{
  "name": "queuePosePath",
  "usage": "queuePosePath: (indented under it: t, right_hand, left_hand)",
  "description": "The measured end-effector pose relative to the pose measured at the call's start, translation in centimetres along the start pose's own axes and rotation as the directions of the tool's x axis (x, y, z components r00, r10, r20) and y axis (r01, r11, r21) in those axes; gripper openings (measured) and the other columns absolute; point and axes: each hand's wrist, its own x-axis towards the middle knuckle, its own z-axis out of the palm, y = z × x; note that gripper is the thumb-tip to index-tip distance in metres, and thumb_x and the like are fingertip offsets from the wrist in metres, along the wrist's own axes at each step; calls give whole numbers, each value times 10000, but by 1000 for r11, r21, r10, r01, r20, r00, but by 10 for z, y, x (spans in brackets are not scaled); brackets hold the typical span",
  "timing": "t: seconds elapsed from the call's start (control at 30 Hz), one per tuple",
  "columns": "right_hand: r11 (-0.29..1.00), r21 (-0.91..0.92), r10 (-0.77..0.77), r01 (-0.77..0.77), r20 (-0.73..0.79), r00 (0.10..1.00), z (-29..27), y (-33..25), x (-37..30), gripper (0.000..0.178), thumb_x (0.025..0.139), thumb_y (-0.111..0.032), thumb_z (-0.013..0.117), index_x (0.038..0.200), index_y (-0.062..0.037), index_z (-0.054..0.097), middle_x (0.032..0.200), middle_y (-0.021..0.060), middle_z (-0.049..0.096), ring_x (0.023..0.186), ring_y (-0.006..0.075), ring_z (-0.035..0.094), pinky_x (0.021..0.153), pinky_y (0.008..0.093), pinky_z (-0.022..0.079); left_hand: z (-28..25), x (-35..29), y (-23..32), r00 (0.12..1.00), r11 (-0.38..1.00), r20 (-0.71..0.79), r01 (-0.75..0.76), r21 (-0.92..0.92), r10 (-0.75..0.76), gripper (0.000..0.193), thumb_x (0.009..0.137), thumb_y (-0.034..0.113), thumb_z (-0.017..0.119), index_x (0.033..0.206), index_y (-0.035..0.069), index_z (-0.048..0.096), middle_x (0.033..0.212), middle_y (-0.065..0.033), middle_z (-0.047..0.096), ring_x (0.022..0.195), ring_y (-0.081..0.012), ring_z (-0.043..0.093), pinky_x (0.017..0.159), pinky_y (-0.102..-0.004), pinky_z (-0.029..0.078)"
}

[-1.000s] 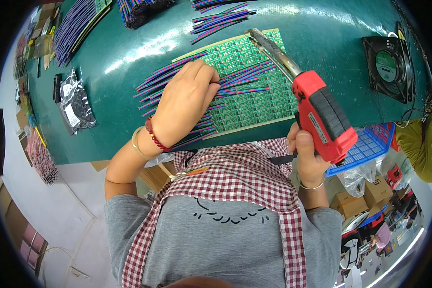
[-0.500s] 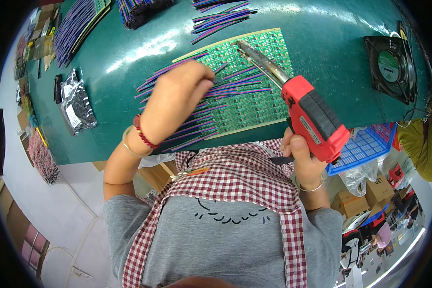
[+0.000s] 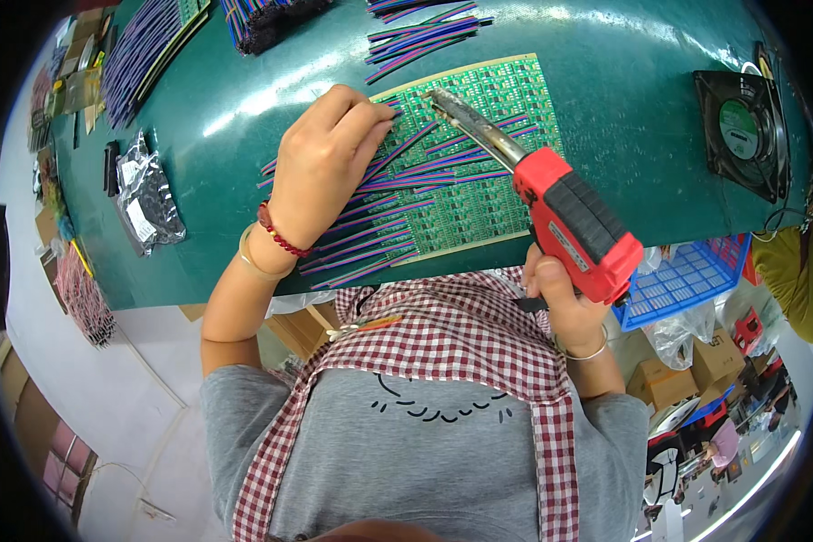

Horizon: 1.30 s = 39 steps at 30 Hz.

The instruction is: The person positions ribbon cables onto circuit boards by hand and solders the wire connections using a soldering tool.

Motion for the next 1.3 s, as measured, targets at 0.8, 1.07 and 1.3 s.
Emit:
queuePosePath:
  t: [0.8,1.07,1.3]
  right_hand:
    - [984,-178,-8,33,137,990,-2,10,-3,303,963,-240,572,1040,53,562,699,85,568,562,123,524,512,259,433]
    - [976,-220,28,0,122,992,0,-1,-5,315,962,-261,557,886,43,582,684,83,570,560,124,527,524,263,440]
    - [979,-202,-4,30,127,992,-1,3,-7,365,963,-295,569,1023,65,561,711,85,577,564,125,528,525,269,442]
  left_hand:
    - [2,-2,-2,998,998,6,-66,-6,67,156,743,-15,708,880,50,670,846,-73,560,711,-218,599,618,-326,510]
    - [2,-3,-1,998,998,5,-59,-8,59,155,741,-15,707,875,50,665,845,-74,561,715,-221,601,622,-330,512]
    - [3,-3,-3,998,998,3,-67,3,67,151,739,-9,708,868,52,661,844,-71,562,716,-223,602,628,-331,513]
